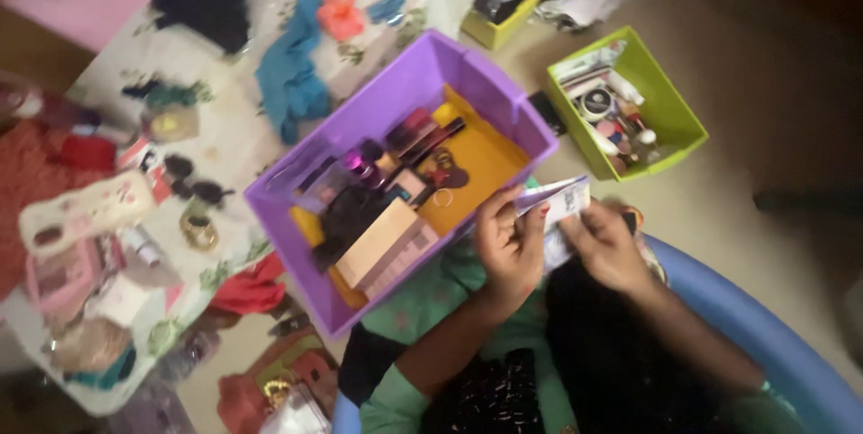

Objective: The person sits on the floor and organizes various items, including currency notes, makeup products, and accessories, into purple and green plastic bins. They wipe a small bottle and a flower-shaped object with a blue cloth before placing them into the purple bin.

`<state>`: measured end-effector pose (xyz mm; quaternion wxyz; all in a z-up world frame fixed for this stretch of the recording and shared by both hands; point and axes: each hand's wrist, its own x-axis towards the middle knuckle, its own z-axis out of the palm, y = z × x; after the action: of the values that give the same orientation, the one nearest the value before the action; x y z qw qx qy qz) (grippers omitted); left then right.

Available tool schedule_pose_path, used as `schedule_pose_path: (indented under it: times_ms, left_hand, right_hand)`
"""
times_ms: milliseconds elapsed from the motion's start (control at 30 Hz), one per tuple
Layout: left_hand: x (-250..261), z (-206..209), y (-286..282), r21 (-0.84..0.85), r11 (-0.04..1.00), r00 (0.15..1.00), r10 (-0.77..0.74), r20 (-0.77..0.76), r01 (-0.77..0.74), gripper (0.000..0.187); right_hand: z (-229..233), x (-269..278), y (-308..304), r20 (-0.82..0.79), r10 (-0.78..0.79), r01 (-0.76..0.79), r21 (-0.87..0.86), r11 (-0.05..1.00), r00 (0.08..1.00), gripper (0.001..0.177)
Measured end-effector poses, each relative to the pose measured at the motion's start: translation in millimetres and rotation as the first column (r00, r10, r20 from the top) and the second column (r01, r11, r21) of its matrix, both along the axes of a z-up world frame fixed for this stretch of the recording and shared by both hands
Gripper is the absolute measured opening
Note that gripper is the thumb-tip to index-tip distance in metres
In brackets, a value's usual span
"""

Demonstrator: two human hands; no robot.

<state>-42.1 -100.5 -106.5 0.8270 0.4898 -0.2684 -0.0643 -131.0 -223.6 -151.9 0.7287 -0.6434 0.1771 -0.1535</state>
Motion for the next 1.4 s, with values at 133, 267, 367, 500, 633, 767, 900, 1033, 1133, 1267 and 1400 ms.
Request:
schedule_pose_path:
  times_ms: [133,267,367,500,633,767,900,1033,1133,1267,1400]
  left_hand:
    - [1.9,4.8,-38.2,0.015,0.999,0.996,-0.049,0.075,0.048,0.045]
    - [7.6,9.9,-75.4,0.154,0.983,0.988,-0.117,0.103,0.1,0.045]
    - [23.7,-0.2,-104.7,0.422,0.905,0.868,-0.169,0.467,-0.052,0.063]
    - [30.6,-53.1,-124.5,0.686,0.727,0.827,-0.398,0.398,0.02,0.072]
    - [39.4,-102.7,-118.9,0.77,0.621,0.866,-0.456,0.204,0.146,0.065]
    - [45.6,-114.9,-114.6,0.798,0.585,0.886,-0.435,0.16,0.143,0.056]
    - [51.8,-108.5,-117.6,0.741,0.582,0.874,-0.486,-0.013,0.335,0.051]
    - [51.0,-97.8,-123.7,0.738,0.543,0.862,-0.496,-0.104,0.401,0.051]
    - [54.6,-91.1,-125.5,0.735,0.485,0.836,-0.511,-0.202,0.474,0.051]
    - [61.0,-81.4,-131.2,0.729,0.421,0.802,-0.522,-0.291,0.539,0.053]
    - [64.9,-74.1,-134.8,0.723,0.352,0.77,-0.509,-0.385,0.595,0.053]
  right_hand:
    - [-8.1,7.5,-19.2,0.171,-0.164,0.196,-0.188,0.962,0.972,0.018]
    - [-28.3,15.1,-82.2,0.132,-0.191,0.21,-0.145,0.967,0.973,0.015]
    - [-54.0,33.1,-158.3,-0.018,-0.396,0.381,-0.232,0.895,0.918,0.016]
    - [-119.8,55.2,-269.7,-0.027,-0.568,0.535,-0.302,0.789,0.823,0.023]
    - [-217.0,42.7,-338.7,-0.098,-0.657,0.546,-0.471,0.693,0.748,0.025]
    - [-277.4,44.6,-367.9,0.046,-0.748,0.374,-0.885,0.276,0.662,0.024]
    - [-307.4,62.3,-382.0,-0.18,-0.805,0.132,-0.943,0.304,0.566,0.018]
    - [-326.3,65.2,-406.5,-0.254,-0.682,-0.168,-0.967,0.192,0.686,0.011]
    - [-342.8,68.8,-423.1,-0.225,-0.657,-0.195,-0.973,0.121,0.72,0.011]
    - [-369.8,73.0,-430.6,-0.248,-0.644,-0.341,-0.94,-0.021,0.724,0.012]
    - [-392.4,77.0,-423.7,-0.358,-0.606,-0.466,-0.885,-0.022,0.71,0.035]
